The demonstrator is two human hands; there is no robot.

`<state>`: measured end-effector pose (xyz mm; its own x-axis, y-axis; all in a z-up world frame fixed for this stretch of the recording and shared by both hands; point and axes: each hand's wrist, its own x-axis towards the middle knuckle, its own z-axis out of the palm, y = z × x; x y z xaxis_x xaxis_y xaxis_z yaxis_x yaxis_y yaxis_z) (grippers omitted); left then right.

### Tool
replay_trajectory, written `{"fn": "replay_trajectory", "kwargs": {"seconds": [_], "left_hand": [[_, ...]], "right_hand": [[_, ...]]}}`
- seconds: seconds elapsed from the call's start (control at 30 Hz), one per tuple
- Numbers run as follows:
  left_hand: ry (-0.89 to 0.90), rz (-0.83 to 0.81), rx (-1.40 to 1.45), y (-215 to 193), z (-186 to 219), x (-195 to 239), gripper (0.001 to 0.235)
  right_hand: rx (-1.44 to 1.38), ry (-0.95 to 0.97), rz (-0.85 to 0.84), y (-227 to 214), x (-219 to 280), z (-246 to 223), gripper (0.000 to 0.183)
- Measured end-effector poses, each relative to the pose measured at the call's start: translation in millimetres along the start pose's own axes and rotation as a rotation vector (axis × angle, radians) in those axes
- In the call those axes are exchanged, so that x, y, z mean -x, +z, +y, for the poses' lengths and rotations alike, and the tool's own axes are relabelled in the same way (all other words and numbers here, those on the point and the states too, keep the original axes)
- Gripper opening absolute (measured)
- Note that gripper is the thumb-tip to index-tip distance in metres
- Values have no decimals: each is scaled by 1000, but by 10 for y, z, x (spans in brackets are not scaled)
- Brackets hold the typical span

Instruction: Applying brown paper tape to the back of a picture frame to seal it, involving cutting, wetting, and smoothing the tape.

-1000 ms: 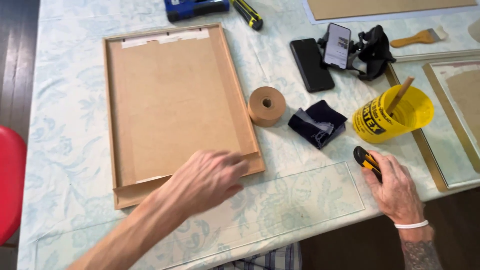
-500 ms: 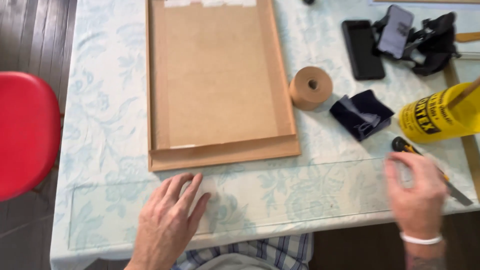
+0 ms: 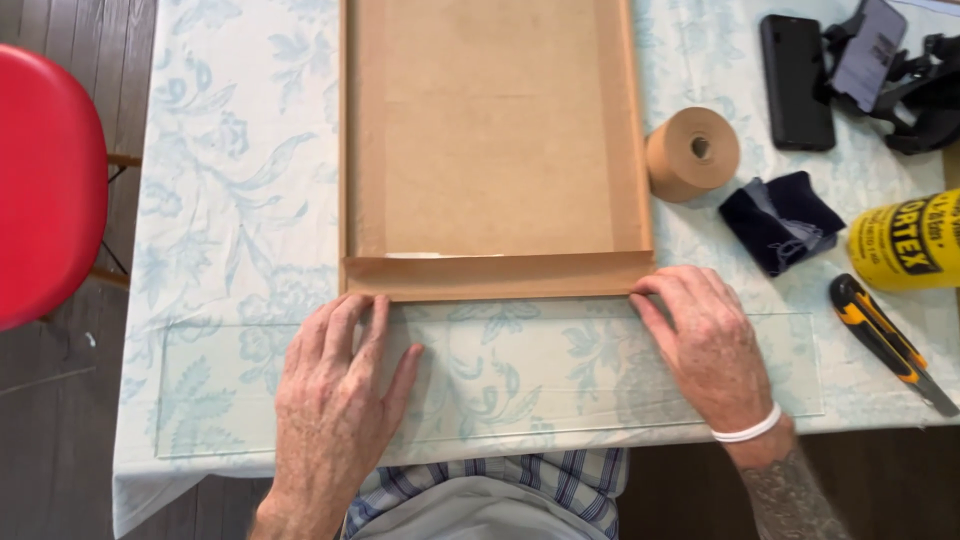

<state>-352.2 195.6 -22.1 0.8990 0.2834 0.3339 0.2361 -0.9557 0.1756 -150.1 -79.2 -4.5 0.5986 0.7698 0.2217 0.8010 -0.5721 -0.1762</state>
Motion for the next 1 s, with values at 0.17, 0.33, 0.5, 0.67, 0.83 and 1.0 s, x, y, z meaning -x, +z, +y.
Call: {"fn": "replay_trajectory", "kwargs": {"seconds": [0.17, 0.33, 0.5, 0.67, 0.83, 1.0], "left_hand": [[10, 11, 24, -5, -42, 19, 51], [47, 3, 26, 21, -63, 46, 58], [45, -18, 39, 107, -90, 120, 66], [43, -11, 75, 121, -107, 167, 70], [75, 12, 162, 40, -147, 148, 66], [78, 35, 182, 65, -200, 172, 61]], "right_hand": [[53, -10, -34, 17, -18, -69, 12], [69, -47, -41, 62, -116, -257, 12], [52, -87, -46, 128, -278, -581, 10], [35, -134, -71, 225, -448, -962, 13], [17, -197, -69, 326, -645, -1346, 15], [-2, -228, -111, 433, -795, -1660, 23]]}}
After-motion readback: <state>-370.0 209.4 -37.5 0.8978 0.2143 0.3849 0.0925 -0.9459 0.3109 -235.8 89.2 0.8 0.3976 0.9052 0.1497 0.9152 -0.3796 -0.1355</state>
